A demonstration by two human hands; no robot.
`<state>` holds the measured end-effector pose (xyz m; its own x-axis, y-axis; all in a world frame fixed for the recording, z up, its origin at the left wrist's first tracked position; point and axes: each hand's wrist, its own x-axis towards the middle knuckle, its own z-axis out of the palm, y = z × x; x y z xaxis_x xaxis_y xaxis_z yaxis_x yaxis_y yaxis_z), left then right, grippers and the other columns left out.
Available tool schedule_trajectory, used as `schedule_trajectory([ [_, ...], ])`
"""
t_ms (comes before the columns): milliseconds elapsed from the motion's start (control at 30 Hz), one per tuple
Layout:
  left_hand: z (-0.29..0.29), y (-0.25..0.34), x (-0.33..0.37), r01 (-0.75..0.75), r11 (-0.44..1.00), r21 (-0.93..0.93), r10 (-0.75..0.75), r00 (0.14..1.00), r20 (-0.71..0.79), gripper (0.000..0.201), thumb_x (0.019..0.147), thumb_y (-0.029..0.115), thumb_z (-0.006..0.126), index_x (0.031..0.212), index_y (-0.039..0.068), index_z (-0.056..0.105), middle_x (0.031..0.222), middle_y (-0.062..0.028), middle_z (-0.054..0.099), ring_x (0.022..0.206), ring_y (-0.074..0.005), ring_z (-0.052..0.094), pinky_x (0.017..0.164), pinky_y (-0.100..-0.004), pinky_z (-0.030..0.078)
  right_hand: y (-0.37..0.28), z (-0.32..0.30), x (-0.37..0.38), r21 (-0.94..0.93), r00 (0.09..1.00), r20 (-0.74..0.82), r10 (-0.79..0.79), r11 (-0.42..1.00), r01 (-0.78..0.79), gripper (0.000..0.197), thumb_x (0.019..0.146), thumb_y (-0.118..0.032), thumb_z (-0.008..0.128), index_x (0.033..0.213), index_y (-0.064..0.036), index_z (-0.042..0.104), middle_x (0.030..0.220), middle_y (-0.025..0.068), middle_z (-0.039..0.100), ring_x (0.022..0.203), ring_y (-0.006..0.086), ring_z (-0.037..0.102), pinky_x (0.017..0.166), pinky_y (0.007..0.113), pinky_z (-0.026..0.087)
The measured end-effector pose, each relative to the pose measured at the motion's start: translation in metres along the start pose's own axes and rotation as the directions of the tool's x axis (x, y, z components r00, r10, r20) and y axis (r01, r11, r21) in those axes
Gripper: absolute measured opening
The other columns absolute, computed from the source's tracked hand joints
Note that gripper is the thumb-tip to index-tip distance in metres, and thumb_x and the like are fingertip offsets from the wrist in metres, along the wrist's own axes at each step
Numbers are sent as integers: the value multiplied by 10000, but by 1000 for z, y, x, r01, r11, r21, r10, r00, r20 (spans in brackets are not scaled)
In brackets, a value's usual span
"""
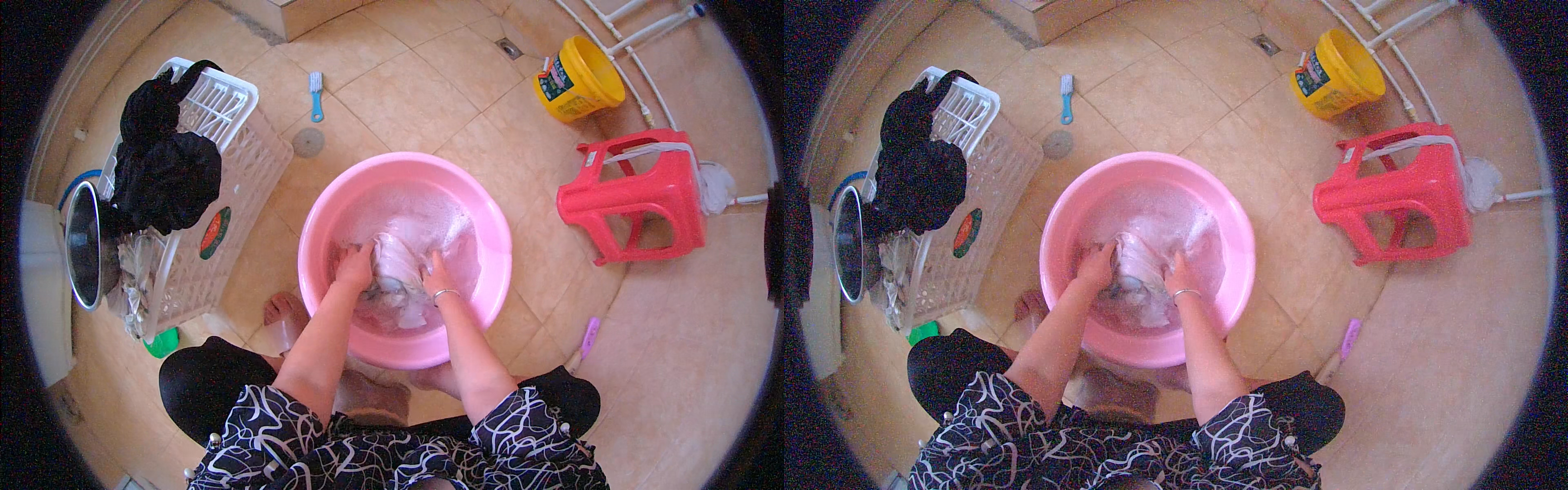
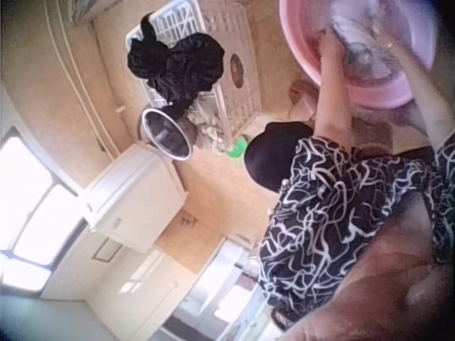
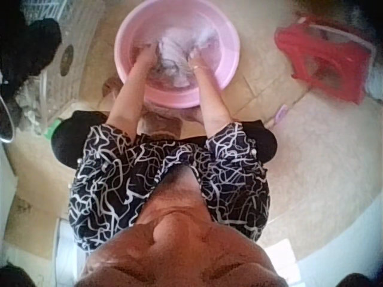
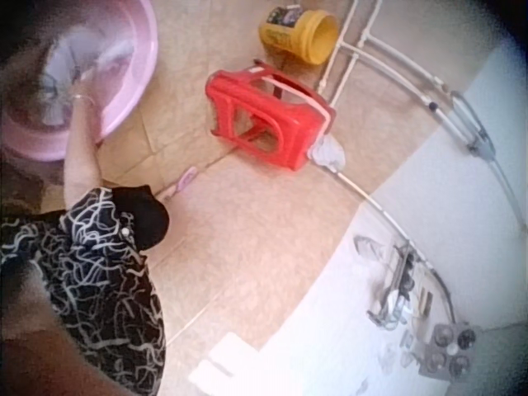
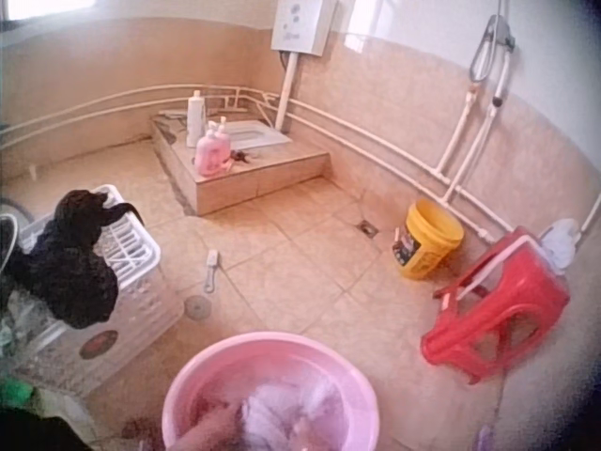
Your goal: The person sits on the floor and washes clothes by hand in a pink basin filled with soapy water. They scrub and rinse the garments, wring them out, and place them into a white laundry basket. The person also refills the basin with water from a tap.
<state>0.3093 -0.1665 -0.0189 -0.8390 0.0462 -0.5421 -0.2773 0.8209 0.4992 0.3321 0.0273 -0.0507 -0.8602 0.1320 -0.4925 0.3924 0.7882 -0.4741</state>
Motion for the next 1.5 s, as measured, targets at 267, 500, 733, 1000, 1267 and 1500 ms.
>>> schedule_trajectory([
  [267, -57, 41, 13, -109, 984, 140, 142, 955, -259, 205, 707, 197, 482, 795, 32, 567, 913, -188, 532, 881, -342, 492, 744, -404, 392, -34, -52, 8, 20, 964, -169, 207, 978, -207, 340, 709, -343, 496, 886, -59, 558, 970, 151, 534, 871, 314, 501, 732, 383, 384],
  [500, -3, 13, 22, 264, 859, -439, -339, 935, -100, 367, 730, 294, 491, 748, -71, 528, 747, -233, 546, 759, -317, 547, 651, -365, 431, 23, 13, 41, 22, 934, 47, 354, 935, -355, 406, 731, -323, 441, 946, 11, 525, 971, 193, 524, 872, 336, 502, 782, 373, 380],
  [733, 24, -46, 28, 382, 26, -924, -269, 893, 361, 136, 741, 160, 474, 773, 41, 532, 683, -96, 521, 631, -216, 520, 558, -349, 448, 24, 10, 19, 869, 863, 331, 382, -479, -122, 309, 756, -187, 380, 1017, -46, 463, 962, 123, 524, 910, 298, 486, 751, 465, 399],
  [1000, -46, 1, 27, 98, -345, -934, -431, 867, 251, 192, 783, 111, 436, 968, 61, 452, 868, -69, 505, 741, -225, 514, 623, -389, 457, 2, -72, -7, 989, 994, 89, 65, -126, -81, 474, 586, 48, 431, 1056, -5, 393, 997, 118, 485, 940, 266, 465, 775, 392, 404],
  [1267, -71, 14, 13, 195, -88, -977, -73, 977, 201, 122, 719, 58, 492, 823, -2, 515, 751, -91, 548, 657, -200, 537, 585, -332, 460, 2, -53, -12, 632, 875, -259, 410, 757, -168, 617, 562, 46, 539, 1132, -66, 332, 1014, 92, 458, 889, 235, 491, 659, 356, 448],
  [1500, -64, 1, 2, -92, 707, -701, -174, 939, -298, 173, 657, 83, 492, 783, -32, 523, 695, -150, 555, 650, -223, 550, 574, -330, 424, 3, -20, -37, -56, 926, 245, 287, 958, -282, 286, 676, -170, 547, 926, -31, 547, 866, 159, 565, 796, 267, 545, 683, 333, 436],
])
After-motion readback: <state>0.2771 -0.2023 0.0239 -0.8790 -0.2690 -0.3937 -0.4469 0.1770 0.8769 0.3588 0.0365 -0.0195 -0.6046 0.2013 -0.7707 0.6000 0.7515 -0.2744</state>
